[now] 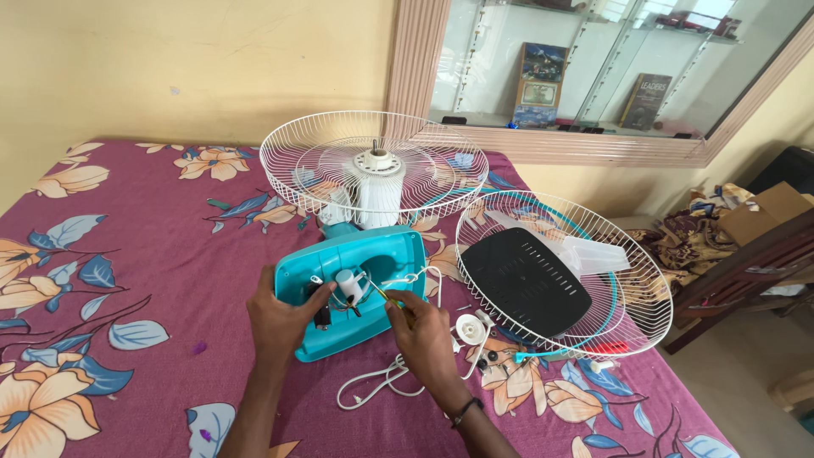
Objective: The person uses a screwdriver to adjust internal components of a disassembled electric fan base. They repeatedly probe and tighten connections inside the teal housing while holding the base steady with the other hand.
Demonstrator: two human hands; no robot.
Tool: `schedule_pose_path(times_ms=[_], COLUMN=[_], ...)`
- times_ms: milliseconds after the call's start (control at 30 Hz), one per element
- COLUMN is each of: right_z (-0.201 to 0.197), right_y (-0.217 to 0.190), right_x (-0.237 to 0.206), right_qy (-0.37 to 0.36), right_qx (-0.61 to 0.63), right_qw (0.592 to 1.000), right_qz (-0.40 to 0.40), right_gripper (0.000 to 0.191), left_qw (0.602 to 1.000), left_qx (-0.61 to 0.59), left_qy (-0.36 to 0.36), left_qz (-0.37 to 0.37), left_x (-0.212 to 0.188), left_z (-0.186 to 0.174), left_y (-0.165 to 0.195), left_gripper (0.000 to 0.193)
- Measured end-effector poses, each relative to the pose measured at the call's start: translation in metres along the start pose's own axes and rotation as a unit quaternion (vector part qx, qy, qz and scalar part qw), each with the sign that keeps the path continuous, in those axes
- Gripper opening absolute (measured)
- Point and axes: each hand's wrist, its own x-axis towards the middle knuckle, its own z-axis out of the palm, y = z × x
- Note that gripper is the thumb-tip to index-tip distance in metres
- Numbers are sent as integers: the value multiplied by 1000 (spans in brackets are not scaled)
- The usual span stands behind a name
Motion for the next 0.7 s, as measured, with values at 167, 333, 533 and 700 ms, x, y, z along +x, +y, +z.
schedule_pose_path(times_ms=[167, 333, 533, 700], right_z=[-8, 5, 24, 19], right_y=[-14, -7, 17, 32], right_x=[2, -2, -11, -7], right_qy=[45, 76, 123, 149], right_qx=[-142, -304, -368, -357], right_qw=[980, 927, 867, 863], right_qz=[-132, -205, -313, -327], right_gripper=[23, 26, 40, 35], left_qw=[1000, 1000, 1000, 999], left_qx=[-1, 8, -4, -7], left_qy=[-23, -29, -29, -29], left_qz=[-5, 6, 6, 27], left_x=[3, 4, 2, 2], left_z=[-3, -2, -4, -2], left_y=[0, 4, 6, 4], left_gripper=[58, 58, 58, 58])
